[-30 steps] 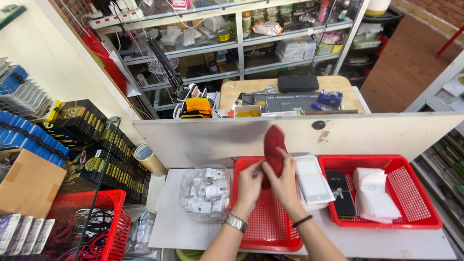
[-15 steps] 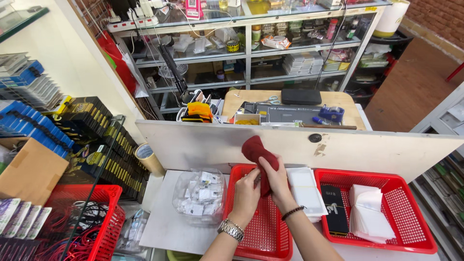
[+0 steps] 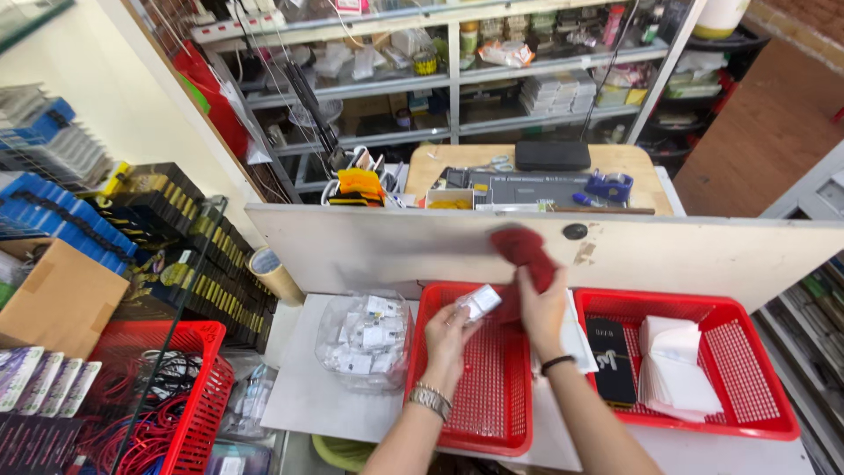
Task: The person wipes small round packaged items one at a time with a red cloth, moving each item between red baskets on the counter. They occasionally rearrange the items in a clear container and continue wiping items from the basket.
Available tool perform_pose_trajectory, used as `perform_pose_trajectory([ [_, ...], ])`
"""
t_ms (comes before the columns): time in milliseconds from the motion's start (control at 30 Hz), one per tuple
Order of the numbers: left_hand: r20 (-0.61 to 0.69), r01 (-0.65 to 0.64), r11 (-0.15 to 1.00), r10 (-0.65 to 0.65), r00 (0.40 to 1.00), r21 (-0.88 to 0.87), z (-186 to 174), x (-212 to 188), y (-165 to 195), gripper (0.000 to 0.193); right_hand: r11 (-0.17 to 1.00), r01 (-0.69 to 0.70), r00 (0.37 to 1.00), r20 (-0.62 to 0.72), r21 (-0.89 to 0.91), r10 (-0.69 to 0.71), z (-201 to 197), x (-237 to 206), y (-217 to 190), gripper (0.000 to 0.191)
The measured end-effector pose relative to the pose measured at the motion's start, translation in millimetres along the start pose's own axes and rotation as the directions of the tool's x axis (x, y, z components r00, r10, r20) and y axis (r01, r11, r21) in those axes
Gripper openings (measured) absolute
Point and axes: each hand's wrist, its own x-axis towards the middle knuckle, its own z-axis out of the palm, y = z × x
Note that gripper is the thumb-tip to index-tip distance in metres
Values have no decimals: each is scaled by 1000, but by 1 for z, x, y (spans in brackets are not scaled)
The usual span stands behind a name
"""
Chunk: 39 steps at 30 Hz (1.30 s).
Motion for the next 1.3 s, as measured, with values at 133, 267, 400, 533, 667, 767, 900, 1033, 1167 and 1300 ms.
perform_pose_trajectory([
  [133,-141,72,946,-28,990,317,-29,20,-17,24,974,-171,983,85,145,160,-53,11,22,49],
  [267,-91,-48,521,239,967,852,-29,28,-39,26,967,-231,967,133,108,216,-74,-9,28,48],
  [400,-78,-59,445,283,956,894,-18,41,-48,30,944,-300,940,210,135,269,-82,-28,20,51],
  [533,-62,-104,487,313,948,867,-13,47,-47,47,928,-368,909,235,63,344,-84,-28,18,51],
  [667,403,-429,-102,582,706,898,-13,23,-15,52,921,-371,909,249,122,333,-69,-24,27,53],
  [767,283,-448,171,570,771,878,-36,3,35,20,931,-327,932,219,162,289,-50,-21,31,50],
  [900,139,-145,-49,684,716,988,-95,25,99,30,864,-395,912,246,314,327,-18,-24,24,50],
  [1033,-8,-1,14,615,789,1000,-122,56,86,34,872,-345,926,276,347,256,10,-31,8,50],
  [1167,-33,-306,423,629,777,853,-137,54,65,23,919,-288,924,330,269,193,26,-40,-11,49],
  [1300,-125,-172,611,412,903,773,-132,46,78,28,909,-355,876,419,220,240,45,-49,-25,53],
])
